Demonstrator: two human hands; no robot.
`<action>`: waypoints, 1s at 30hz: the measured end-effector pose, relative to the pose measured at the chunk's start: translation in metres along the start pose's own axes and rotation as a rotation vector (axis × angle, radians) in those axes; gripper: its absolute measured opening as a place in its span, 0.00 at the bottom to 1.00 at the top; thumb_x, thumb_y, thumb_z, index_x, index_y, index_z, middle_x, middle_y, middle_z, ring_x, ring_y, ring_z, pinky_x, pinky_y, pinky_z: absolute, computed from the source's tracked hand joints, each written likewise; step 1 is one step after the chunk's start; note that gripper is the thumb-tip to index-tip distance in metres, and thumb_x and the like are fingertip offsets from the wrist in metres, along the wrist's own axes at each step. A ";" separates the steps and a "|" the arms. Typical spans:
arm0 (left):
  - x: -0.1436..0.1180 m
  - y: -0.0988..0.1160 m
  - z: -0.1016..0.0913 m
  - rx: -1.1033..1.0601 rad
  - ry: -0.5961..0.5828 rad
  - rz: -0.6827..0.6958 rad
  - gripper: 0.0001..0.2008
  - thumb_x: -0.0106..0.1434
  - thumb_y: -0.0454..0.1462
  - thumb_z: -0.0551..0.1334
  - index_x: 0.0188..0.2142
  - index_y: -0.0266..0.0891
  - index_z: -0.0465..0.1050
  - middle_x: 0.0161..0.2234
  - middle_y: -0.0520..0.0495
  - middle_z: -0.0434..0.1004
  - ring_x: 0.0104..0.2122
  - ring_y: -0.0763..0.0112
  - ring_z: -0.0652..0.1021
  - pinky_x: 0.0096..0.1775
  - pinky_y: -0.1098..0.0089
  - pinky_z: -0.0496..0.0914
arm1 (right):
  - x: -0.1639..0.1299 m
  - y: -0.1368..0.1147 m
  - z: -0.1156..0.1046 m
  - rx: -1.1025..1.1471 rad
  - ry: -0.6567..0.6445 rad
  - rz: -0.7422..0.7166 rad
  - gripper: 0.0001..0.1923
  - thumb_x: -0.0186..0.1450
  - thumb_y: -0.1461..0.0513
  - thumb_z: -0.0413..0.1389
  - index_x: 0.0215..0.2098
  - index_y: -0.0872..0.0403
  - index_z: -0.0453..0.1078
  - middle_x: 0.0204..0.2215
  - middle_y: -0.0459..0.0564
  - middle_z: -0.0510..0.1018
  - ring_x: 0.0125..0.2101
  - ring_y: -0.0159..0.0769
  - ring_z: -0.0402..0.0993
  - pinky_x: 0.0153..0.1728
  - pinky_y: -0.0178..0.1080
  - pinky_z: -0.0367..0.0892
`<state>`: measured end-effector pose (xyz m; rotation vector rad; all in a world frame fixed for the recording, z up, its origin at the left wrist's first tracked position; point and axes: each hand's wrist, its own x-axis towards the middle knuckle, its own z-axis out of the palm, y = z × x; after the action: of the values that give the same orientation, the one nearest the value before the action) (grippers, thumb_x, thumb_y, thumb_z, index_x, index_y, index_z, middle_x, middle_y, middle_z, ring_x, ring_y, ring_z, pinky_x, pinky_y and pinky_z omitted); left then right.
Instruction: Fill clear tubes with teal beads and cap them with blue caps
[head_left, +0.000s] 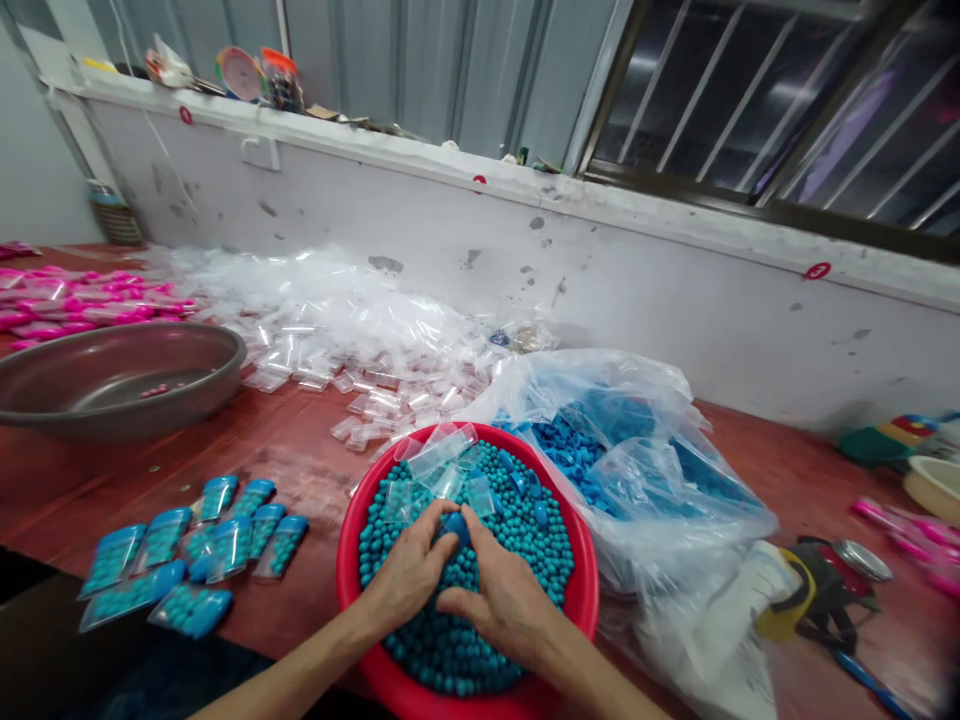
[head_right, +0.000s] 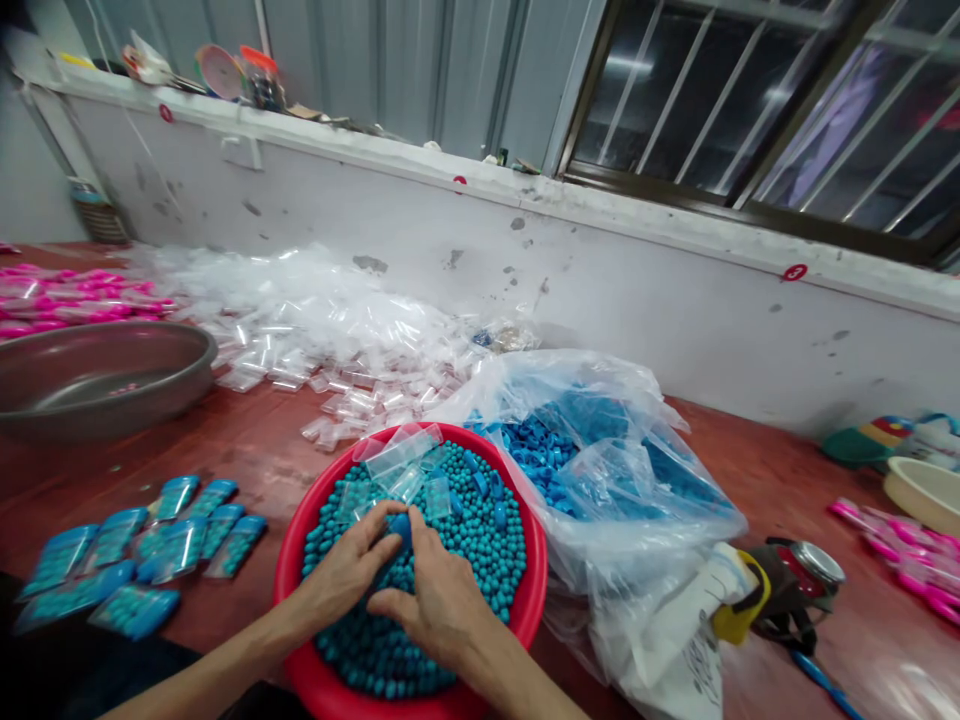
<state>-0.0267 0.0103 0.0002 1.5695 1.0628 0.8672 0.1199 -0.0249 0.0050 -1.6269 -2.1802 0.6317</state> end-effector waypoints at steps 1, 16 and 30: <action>-0.002 0.001 -0.010 0.041 0.038 -0.007 0.13 0.57 0.38 0.54 0.43 0.41 0.65 0.32 0.52 0.71 0.32 0.68 0.71 0.38 0.70 0.64 | 0.002 0.005 -0.007 0.001 0.007 0.014 0.37 0.58 0.55 0.54 0.60 0.57 0.43 0.47 0.58 0.69 0.44 0.46 0.69 0.41 0.42 0.65; -0.019 -0.004 -0.077 0.810 0.442 0.245 0.15 0.61 0.40 0.47 0.42 0.40 0.68 0.39 0.45 0.74 0.40 0.63 0.73 0.44 0.65 0.65 | 0.055 0.016 -0.025 -0.545 0.003 0.119 0.23 0.61 0.62 0.50 0.53 0.61 0.55 0.40 0.59 0.73 0.39 0.43 0.72 0.36 0.38 0.66; 0.025 -0.032 -0.007 0.602 -0.237 0.108 0.16 0.56 0.31 0.48 0.41 0.39 0.69 0.35 0.45 0.74 0.37 0.64 0.73 0.40 0.67 0.64 | 0.025 0.038 0.001 -0.027 -0.452 0.158 0.11 0.46 0.63 0.61 0.26 0.56 0.65 0.25 0.48 0.74 0.31 0.42 0.72 0.31 0.39 0.66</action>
<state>-0.0310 0.0391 -0.0290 2.1840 1.1312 0.4235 0.1434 0.0078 -0.0164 -1.8242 -2.3795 1.1139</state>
